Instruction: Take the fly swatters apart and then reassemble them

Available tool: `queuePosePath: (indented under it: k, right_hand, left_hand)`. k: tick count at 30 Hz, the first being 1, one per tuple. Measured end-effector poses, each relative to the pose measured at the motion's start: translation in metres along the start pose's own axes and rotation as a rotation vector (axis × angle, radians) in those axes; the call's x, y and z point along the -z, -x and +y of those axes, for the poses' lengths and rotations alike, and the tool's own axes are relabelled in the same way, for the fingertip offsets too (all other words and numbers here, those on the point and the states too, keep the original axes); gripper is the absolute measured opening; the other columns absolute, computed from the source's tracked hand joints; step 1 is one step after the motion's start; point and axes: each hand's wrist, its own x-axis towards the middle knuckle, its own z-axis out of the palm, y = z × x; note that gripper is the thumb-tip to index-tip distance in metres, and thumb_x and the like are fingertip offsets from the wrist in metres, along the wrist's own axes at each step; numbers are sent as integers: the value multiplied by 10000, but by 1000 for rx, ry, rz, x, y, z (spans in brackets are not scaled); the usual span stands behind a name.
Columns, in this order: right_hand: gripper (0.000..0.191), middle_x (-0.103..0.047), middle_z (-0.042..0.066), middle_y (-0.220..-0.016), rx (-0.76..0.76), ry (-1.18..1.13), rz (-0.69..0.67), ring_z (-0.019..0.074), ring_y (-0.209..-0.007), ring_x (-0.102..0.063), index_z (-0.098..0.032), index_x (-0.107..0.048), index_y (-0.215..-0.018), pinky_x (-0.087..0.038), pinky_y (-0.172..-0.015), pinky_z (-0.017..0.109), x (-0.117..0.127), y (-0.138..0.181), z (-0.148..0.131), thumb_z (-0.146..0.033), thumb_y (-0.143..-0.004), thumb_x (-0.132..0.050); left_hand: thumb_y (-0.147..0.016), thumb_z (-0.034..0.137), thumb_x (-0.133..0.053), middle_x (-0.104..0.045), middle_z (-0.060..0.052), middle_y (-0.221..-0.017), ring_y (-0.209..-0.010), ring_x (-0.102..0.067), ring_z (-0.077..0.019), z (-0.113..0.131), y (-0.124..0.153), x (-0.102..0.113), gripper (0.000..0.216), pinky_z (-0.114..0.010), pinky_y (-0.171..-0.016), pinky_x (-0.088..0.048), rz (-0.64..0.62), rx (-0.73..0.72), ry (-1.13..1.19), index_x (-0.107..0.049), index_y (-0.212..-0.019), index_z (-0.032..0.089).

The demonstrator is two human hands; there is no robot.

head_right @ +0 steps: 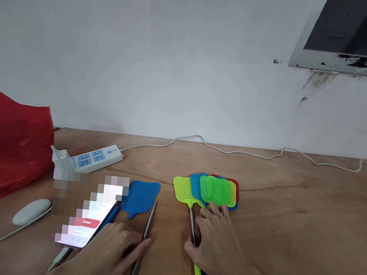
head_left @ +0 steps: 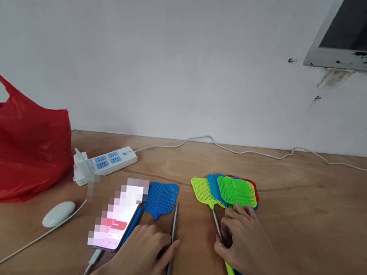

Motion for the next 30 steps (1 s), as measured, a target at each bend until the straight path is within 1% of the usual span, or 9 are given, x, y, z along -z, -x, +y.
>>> queuePosePath:
  k: [4, 7, 13, 17, 20, 22, 25, 28, 30]
  right_hand:
    - [212, -538, -15, -594, -50, -206, 76, 199, -683, -535, -204, -458, -543, -379, -746, 400, 4, 0, 0, -164, -692, -604]
    - [177, -492, -24, -590, -130, -483, 104, 155, -583, -478, -212, -486, -587, -368, -611, 322, 8, -1, 1, -227, -738, -578]
    - [320, -447, -54, -543, -475, -1188, -58, 80, -412, -342, -196, -597, -718, -241, -400, 224, 19, -4, 10, -511, -747, -648]
    - [325, -517, -38, -593, -573, -1467, -160, 63, -386, -325, -198, -573, -713, -192, -347, 204, 26, -7, 11, -512, -736, -655]
    - [368, -519, -27, -560, -571, -1596, -224, 83, -429, -356, -208, -500, -659, -238, -348, 186, 26, -7, 12, -532, -775, -632]
    - [388, -417, -67, -431, -542, -1651, -221, 78, -376, -294, -215, -505, -696, -250, -345, 179, 21, -7, 14, -566, -838, -588]
    - [423, -244, -136, -302, -493, -1720, -194, 74, -267, -125, -226, -546, -874, -164, -291, 189, 10, -7, 21, -647, -886, -510]
    - [410, -310, -133, -300, -493, -1708, -179, 75, -237, -153, -231, -543, -956, -141, -286, 187, 7, -7, 25, -636, -913, -499]
    - [337, -399, -109, -352, -511, -1712, -223, 59, -248, -212, -224, -550, -889, -178, -302, 177, 11, -8, 24, -556, -935, -522]
  left_hand:
    - [-1058, 394, -337, -717, -81, -749, -678, -623, -238, 1, 0, 0, 528, -326, -584, -310, -8, -2, -15, -722, -762, 188]
    - [-1059, 384, -343, -726, -79, -764, -706, -634, -248, 3, -1, 1, 515, -335, -611, -323, -8, -1, -9, -722, -770, 191]
    - [-1062, 370, -336, -721, -76, -755, -703, -645, -241, 2, 1, 4, 518, -327, -590, -306, 1, -20, 8, -710, -755, 185]
    - [-1062, 372, -340, -718, -76, -748, -717, -648, -246, 0, 1, 4, 504, -324, -583, -293, 1, -41, -26, -709, -772, 186]
    - [-1060, 359, -335, -716, -70, -744, -721, -653, -249, -1, 1, 3, 486, -325, -577, -278, 8, -73, -38, -698, -782, 194]
    - [-1056, 355, -339, -713, -65, -742, -724, -656, -251, -1, -1, 3, 475, -327, -580, -274, 20, -79, -33, -689, -777, 198]
    - [-1050, 357, -346, -707, -54, -726, -714, -652, -247, -2, -2, 3, 467, -326, -582, -265, 27, -82, -19, -669, -751, 201]
    - [-1044, 354, -354, -703, -51, -717, -701, -641, -245, -3, -1, 1, 454, -328, -579, -255, 43, -80, -12, -655, -740, 202]
    - [-1038, 349, -361, -698, -49, -708, -687, -635, -242, -4, -1, -1, 443, -329, -574, -251, 65, -88, 0, -639, -727, 201]
